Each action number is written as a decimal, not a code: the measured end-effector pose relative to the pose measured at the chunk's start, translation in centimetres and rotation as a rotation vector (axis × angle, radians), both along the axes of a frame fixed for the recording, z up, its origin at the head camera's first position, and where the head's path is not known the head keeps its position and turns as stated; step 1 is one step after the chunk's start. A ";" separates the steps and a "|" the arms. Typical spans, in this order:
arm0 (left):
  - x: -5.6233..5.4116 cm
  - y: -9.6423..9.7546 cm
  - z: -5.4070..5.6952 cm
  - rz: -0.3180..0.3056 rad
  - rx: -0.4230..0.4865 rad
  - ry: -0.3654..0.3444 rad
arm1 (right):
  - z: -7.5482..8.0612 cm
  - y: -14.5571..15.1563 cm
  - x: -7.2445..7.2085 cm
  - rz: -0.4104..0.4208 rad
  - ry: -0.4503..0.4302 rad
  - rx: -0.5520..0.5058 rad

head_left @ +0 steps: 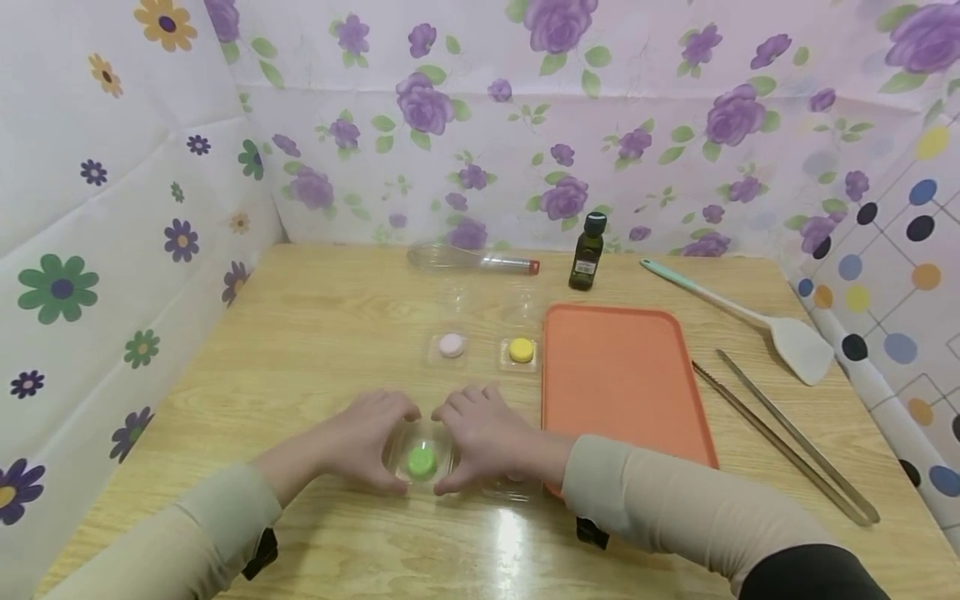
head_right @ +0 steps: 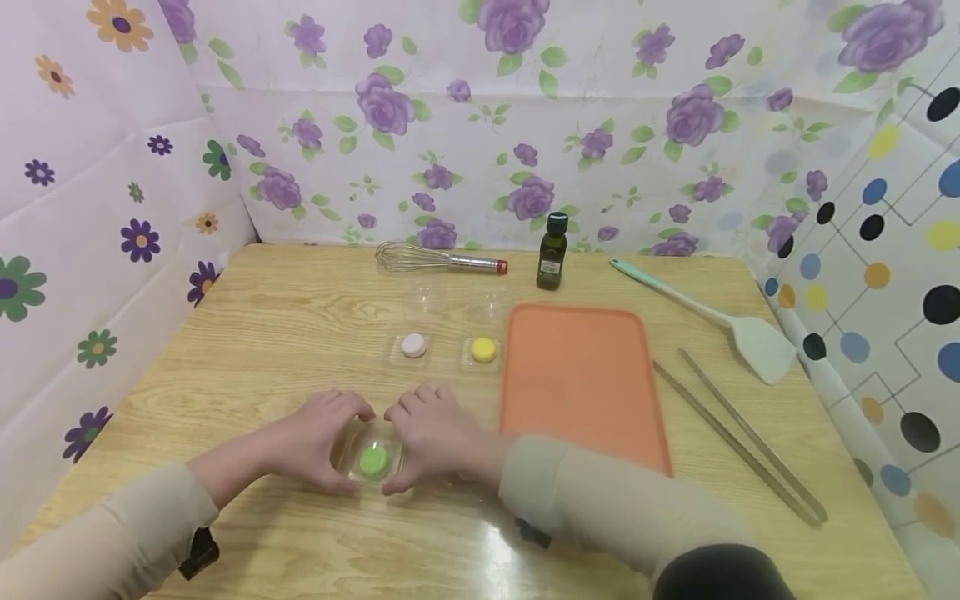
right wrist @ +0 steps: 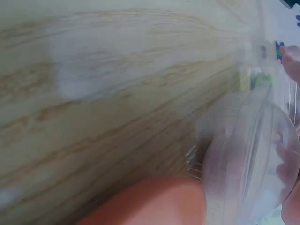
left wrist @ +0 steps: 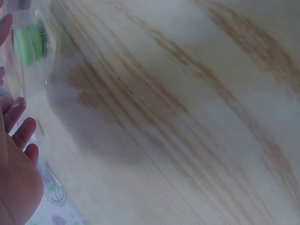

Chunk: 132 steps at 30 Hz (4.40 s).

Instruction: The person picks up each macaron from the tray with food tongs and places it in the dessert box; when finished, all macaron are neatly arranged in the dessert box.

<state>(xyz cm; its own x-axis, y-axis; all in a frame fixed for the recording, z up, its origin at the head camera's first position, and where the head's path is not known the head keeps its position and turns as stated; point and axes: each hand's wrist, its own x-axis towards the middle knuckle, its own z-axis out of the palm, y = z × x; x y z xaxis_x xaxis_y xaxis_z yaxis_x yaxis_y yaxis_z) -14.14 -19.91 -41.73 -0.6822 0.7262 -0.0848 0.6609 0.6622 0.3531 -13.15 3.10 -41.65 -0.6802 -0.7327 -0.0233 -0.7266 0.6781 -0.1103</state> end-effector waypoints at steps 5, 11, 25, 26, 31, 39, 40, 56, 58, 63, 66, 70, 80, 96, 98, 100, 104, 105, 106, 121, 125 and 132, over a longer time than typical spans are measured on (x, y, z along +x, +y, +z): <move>0.1 -0.1 -0.3 -0.003 -0.019 0.030 | -0.1 -0.4 0.3 -0.007 0.015 0.027; 0.1 -0.3 -0.4 -0.027 0.004 0.045 | -0.3 -0.7 0.3 -0.011 0.003 0.046; 0.4 -0.7 -0.5 -0.034 0.026 0.021 | 0.0 -1.3 0.1 -0.053 -0.089 0.044; 0.4 -0.7 -0.5 -0.026 0.021 0.014 | 0.0 -1.3 0.2 -0.058 -0.102 0.038; 0.3 -0.9 -0.4 -0.010 0.025 -0.031 | 0.1 -1.2 0.4 -0.081 -0.139 0.002; 0.4 -1.3 -0.9 0.009 0.092 -0.123 | -0.1 -1.1 0.0 -0.026 -0.150 -0.012; 0.4 -1.3 -1.0 0.011 0.097 -0.123 | -0.1 -1.0 -0.1 -0.025 -0.155 -0.013; 0.1 -1.0 -0.6 0.006 0.085 -0.067 | 0.2 -0.3 -0.5 -0.044 -0.197 -0.035; 0.0 -1.0 -0.4 0.031 0.073 -0.078 | 0.1 0.0 -0.7 -0.058 -0.201 -0.034; -0.8 -0.7 0.3 0.067 0.053 -0.070 | 0.6 0.8 -1.3 -0.098 -0.229 -0.082; -1.5 -0.2 0.8 0.062 0.051 -0.056 | 0.9 1.3 -1.8 -0.123 -0.266 -0.145; -2.9 0.8 1.3 0.062 0.071 -0.052 | 0.9 2.2 -2.8 -0.142 -0.296 -0.208; -5.8 3.5 2.2 0.046 0.115 -0.080 | 1.0 4.8 -5.1 -0.194 -0.299 -0.281; -9.7 8.4 2.0 0.052 0.110 -0.116 | 1.5 9.2 -8.8 -0.233 -0.302 -0.423; -10.2 9.1 2.0 0.059 0.125 -0.127 | 1.5 9.5 -9.5 -0.251 -0.305 -0.451; -10.8 9.7 1.8 0.066 0.131 -0.129 | 1.5 9.8 -10.2 -0.266 -0.307 -0.464; -12.0 10.8 1.9 0.081 0.126 -0.125 | 1.9 10.2 -11.5 -0.298 -0.286 -0.449; -12.2 11.0 2.0 0.091 0.118 -0.128 | 2.0 10.4 -11.7 -0.309 -0.289 -0.442; -12.5 11.2 2.1 0.097 0.116 -0.132 | 2.2 10.6 -12.0 -0.320 -0.288 -0.438; -16.0 12.3 2.3 0.204 0.111 -0.183 | 2.6 14.2 -15.6 -0.477 -0.422 -0.384; -16.3 13.0 2.2 0.226 0.087 -0.170 | 1.9 14.4 -15.9 -0.512 -0.460 -0.393; -16.8 14.3 1.5 0.296 0.123 -0.253 | 0.8 14.5 -16.4 -0.551 -0.486 -0.406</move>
